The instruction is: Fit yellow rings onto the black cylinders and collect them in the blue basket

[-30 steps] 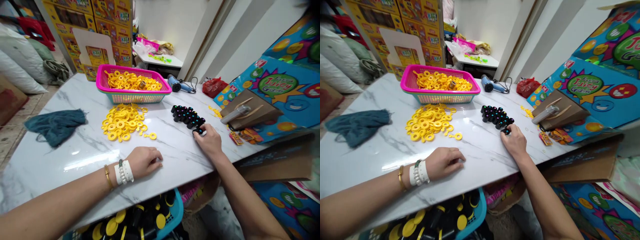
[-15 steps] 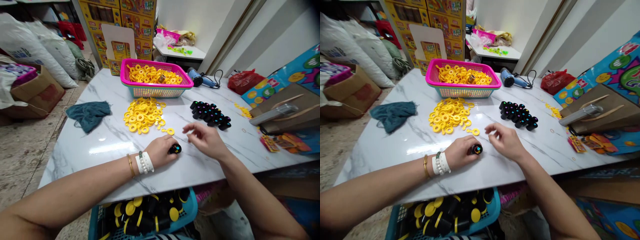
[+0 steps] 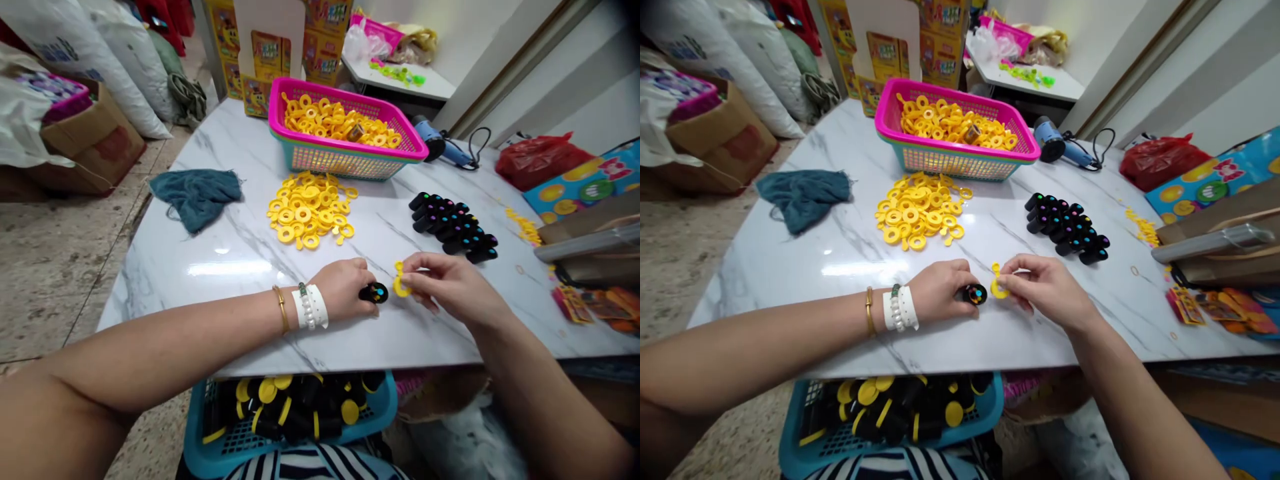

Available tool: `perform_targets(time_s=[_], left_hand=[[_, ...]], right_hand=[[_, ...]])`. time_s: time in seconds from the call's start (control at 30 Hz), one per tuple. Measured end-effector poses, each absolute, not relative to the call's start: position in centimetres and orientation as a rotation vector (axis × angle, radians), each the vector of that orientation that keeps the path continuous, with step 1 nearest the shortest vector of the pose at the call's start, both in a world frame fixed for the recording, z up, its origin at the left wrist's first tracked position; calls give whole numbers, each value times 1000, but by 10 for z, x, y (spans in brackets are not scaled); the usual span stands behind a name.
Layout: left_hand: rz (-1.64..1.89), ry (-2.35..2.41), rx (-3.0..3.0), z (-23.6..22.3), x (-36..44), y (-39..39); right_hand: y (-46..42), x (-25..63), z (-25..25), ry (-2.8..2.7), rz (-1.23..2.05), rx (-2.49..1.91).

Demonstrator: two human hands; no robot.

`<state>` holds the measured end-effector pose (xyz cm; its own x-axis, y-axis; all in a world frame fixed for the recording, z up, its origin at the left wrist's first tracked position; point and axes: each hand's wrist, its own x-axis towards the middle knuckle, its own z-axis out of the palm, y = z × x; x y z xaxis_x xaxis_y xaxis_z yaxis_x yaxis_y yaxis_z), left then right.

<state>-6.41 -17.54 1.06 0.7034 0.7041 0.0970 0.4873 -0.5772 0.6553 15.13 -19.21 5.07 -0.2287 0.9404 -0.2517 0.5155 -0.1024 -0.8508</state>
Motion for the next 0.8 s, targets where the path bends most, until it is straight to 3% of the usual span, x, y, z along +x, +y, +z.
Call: perform_targets(time_s=[0.13, 0.8], left_hand=[[493, 868, 2293, 11, -64, -175], [375, 950, 2368, 17, -60, -178]], right_hand=[[-213, 137, 37, -1316, 1562, -1442], [-217, 110, 27, -1041, 1529, -1381]])
